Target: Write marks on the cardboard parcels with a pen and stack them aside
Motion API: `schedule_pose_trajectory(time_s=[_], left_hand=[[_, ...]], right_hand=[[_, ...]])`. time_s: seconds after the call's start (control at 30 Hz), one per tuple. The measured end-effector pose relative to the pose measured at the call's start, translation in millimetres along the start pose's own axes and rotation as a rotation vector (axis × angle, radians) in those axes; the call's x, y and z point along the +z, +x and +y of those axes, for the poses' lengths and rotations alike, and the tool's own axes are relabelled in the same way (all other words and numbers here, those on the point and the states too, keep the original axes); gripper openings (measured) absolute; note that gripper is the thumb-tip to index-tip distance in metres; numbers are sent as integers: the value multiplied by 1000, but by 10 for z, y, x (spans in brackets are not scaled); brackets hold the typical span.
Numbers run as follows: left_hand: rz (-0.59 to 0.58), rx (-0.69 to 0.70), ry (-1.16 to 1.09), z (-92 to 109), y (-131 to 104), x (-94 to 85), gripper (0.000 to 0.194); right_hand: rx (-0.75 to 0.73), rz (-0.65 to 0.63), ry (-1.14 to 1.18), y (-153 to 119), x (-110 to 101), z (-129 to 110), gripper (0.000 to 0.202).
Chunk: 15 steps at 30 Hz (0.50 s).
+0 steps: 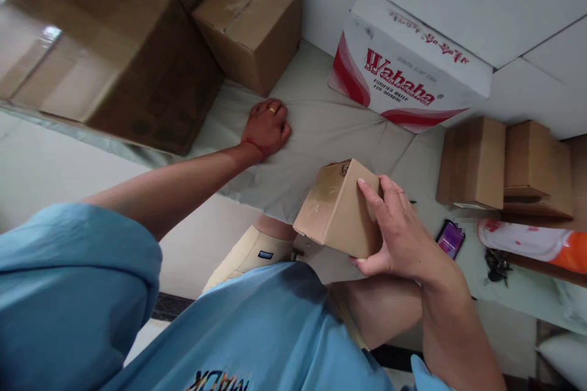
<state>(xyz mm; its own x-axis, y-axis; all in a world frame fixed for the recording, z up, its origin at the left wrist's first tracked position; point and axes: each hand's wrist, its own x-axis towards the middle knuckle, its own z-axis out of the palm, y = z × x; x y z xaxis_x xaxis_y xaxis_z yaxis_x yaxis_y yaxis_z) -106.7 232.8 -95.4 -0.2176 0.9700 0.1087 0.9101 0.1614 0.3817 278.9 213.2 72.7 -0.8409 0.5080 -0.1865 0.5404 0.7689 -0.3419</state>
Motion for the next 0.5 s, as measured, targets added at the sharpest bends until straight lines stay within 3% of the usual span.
schedule_pose_trajectory(time_s=[0.17, 0.33, 0.43, 0.5], left_hand=[[-4, -2, -30, -14, 4, 21, 44], [-16, -21, -57, -25, -1, -11, 45], [-24, -20, -83, -19, -13, -40, 53], [-17, -25, -117, -15, -19, -44, 57]], right_hand=[[15, 15, -113, 88, 79, -168, 146], [12, -11, -162, 455, 379, -514, 133], [-9, 27, -128, 537, 462, -648, 110], [-37, 136, -60, 436, 439, -674, 86]])
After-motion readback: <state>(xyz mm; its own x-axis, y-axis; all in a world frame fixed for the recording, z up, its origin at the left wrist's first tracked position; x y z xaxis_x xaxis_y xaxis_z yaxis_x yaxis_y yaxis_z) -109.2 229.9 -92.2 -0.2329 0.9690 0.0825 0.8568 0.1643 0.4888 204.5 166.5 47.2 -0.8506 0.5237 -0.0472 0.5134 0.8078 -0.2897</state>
